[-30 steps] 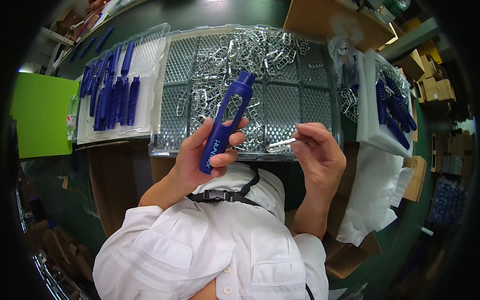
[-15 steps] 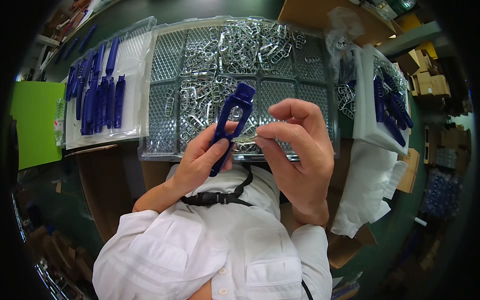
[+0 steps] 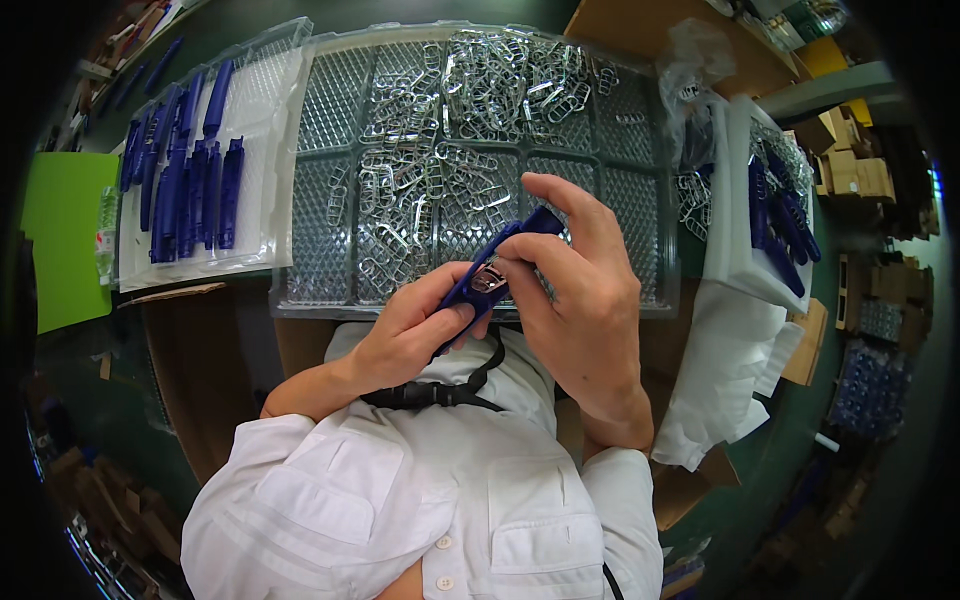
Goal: Assembling metal components into blue plastic housings at an electronics factory workbench.
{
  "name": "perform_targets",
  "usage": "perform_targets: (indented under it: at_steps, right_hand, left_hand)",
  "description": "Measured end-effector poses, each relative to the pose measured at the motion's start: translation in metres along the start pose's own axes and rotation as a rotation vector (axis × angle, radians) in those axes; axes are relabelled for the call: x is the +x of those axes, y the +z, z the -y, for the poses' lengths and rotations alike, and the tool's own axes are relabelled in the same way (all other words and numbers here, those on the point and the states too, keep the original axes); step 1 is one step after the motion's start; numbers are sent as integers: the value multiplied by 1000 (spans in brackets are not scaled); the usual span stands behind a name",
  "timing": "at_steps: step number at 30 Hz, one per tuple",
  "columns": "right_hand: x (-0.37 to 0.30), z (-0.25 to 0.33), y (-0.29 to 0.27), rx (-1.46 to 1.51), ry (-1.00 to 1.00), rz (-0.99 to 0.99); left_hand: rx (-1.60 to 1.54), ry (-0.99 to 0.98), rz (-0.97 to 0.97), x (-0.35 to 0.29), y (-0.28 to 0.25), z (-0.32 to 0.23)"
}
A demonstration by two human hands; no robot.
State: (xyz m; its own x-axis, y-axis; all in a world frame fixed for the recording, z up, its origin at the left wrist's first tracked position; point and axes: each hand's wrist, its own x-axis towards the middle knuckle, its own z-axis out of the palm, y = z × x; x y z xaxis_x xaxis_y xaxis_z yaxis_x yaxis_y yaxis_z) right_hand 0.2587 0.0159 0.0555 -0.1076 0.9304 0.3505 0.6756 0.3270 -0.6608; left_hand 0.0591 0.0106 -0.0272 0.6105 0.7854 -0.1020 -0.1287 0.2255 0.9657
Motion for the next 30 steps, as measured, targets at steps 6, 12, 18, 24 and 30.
perform_targets:
  at_steps: [6, 12, 18, 24, 30]
  right_hand:
    - [-3, -3, 6, -56, -30, 35]
    - [-14, 9, 18, -91, -2, -264]
    - [-24, -3, 19, -103, 163, -44]
    - [-31, 0, 30, -131, 81, -116]
    - [-31, -7, 38, -114, 12, -108]
  left_hand:
    - [-46, -22, 26, -2, -2, 1]
    - [85, 86, -47, -8, -2, 1]
    - [122, 48, -41, -4, -2, -7]
    - [213, 1, -162, 5, 1, 1]
    - [245, 23, -239, 6, -3, 1]
